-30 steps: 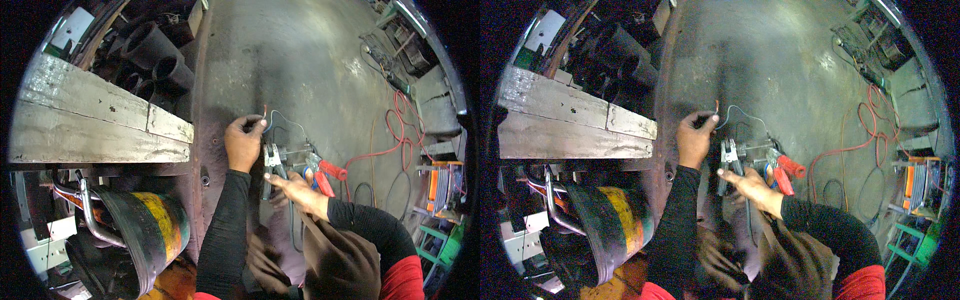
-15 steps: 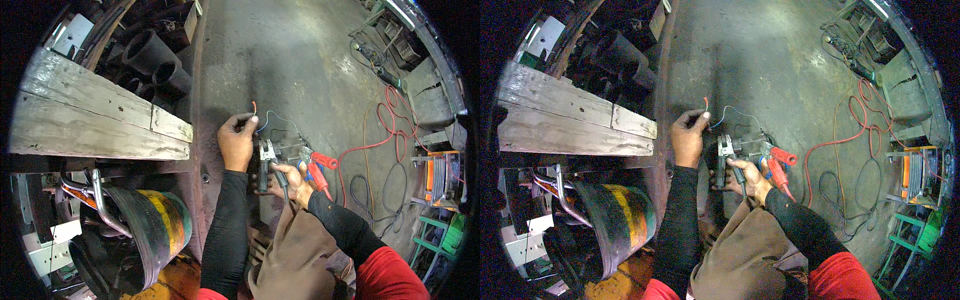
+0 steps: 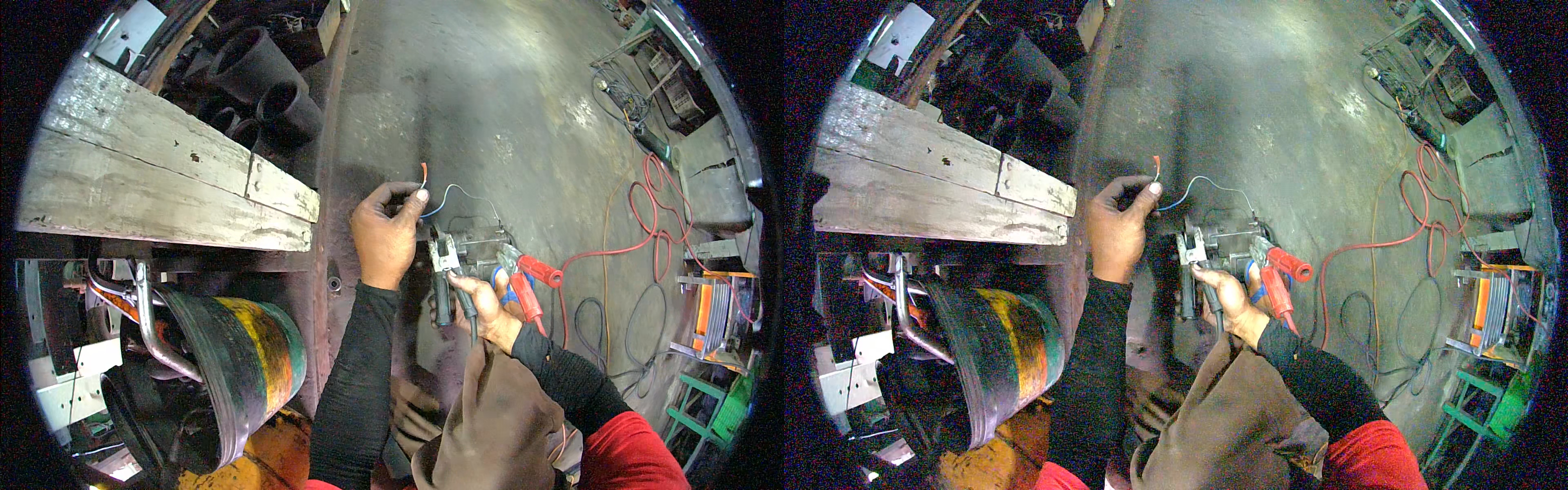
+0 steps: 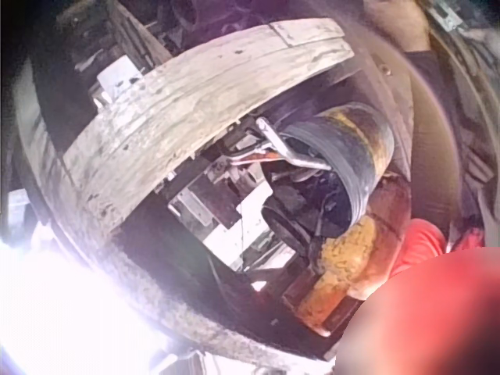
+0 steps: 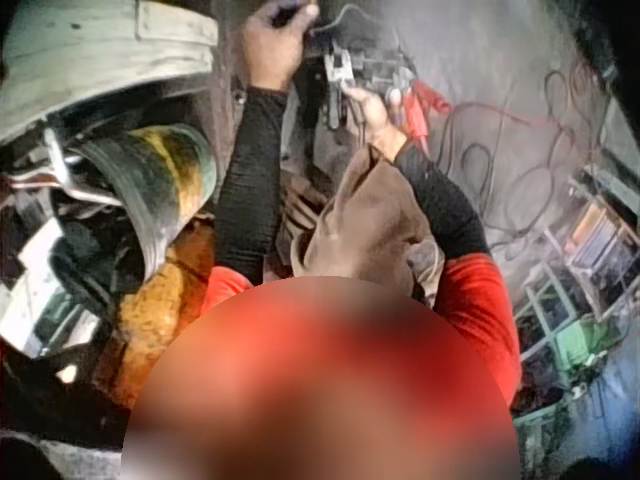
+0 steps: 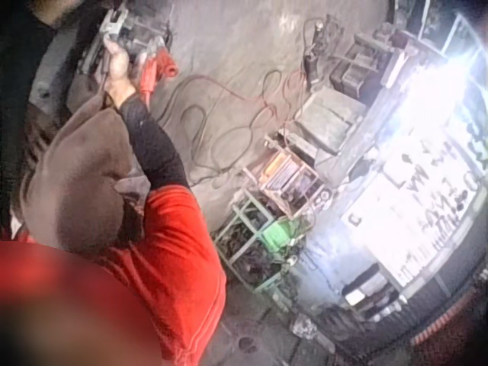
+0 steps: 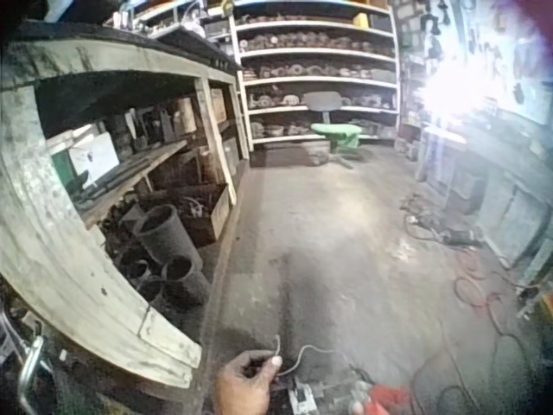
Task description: The person works on a small cylindrical electrical component at a cluttered workbench, using pliers and a screwdriver to manipulate internal parts. They then move to a different area to connect wires to the component using a multimeter and alligator clips.
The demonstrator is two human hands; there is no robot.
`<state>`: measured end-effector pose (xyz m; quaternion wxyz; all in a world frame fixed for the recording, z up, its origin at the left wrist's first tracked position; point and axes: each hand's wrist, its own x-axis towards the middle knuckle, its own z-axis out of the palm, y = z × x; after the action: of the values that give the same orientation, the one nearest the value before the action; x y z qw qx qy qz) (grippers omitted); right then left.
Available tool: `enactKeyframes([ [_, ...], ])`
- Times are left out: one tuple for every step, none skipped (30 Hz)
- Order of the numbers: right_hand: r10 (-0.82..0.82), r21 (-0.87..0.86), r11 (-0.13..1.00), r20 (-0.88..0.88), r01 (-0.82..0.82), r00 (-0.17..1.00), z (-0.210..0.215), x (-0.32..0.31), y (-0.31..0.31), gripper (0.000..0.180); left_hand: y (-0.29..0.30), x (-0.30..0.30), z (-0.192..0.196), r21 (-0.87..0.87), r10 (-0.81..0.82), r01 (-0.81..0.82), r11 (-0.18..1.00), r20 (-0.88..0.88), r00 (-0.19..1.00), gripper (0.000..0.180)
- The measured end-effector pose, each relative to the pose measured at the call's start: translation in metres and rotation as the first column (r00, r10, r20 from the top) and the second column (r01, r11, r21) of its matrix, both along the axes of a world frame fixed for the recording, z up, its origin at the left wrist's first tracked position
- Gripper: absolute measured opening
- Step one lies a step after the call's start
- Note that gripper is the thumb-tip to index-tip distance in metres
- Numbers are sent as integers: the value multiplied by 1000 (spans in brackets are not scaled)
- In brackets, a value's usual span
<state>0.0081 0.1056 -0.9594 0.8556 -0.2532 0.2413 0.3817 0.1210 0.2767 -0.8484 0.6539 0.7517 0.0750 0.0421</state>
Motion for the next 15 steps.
enactKeyframes([
  [5, -57, 998, -19, -6, 1000, -3, 1, 2, 38, -1, -2, -1, -28, 2, -1, 1000, 21, 1000, 15],
  [12, -31, 999, -3, -12, 1000, -5, 1, 3, 38, -1, -1, -1, -35, 0, 1, 999, 25, 1000, 15],
  [8, -33, 999, -4, -8, 1000, -6, 1, 5, 38, 0, -2, -1, -42, -6, 8, 999, 43, 999, 15],
  [-6, -67, 998, 0, 6, 1000, -7, 1, 6, 39, 0, -1, -2, -51, -11, 14, 999, 64, 998, 14],
  [-55, -18, 998, -1, 55, 998, -7, 1, 8, 38, 1, -1, -1, -47, -6, 8, 999, 45, 999, 14],
  [-44, -16, 999, -22, 44, 999, -7, 1, 8, 37, 2, -2, -1, -43, 0, 1, 999, 28, 1000, 14],
  [-35, -1, 999, -26, 35, 999, -6, 1, 9, 37, 3, -4, 1, -34, 4, -3, 999, 37, 999, 13],
  [-16, 47, 999, -25, 17, 1000, -5, 1, 9, 36, 4, -4, 2, -42, 5, -5, 999, 7, 1000, 13],
  [-29, 3, 1000, 1, 29, 1000, -4, 1, 9, 37, 5, -4, 4, -48, 4, -4, 999, 3, 1000, 13],
  [19, -64, 998, 7, -19, 1000, -4, 3, 9, 37, 5, -4, 5, -60, 9, -9, 998, -5, 1000, 12],
  [70, -131, 989, 4, -68, 998, -2, 2, 8, 37, 4, -3, 6, -43, 0, 0, 999, 8, 1000, 13],
  [100, -238, 966, 0, -97, 995, 2, 4, 6, 37, 3, -2, 6, -30, -6, 6, 1000, 26, 1000, 13],
  [127, -403, 909, 20, -108, 992, 7, 3, 7, 50, 1, -2, 6, -17, -12, 13, 1000, 41, 999, 14],
  [238, -641, 757, 93, -125, 967, 16, 2, 4, 55, -1, -2, 5, -12, -21, 22, 1000, 33, 999, 14],
  [361, -825, 559, 150, -84, 920, 29, -1, 3, 60, -1, -4, 4, 33, -33, 34, 999, -21, 999, 18],
])
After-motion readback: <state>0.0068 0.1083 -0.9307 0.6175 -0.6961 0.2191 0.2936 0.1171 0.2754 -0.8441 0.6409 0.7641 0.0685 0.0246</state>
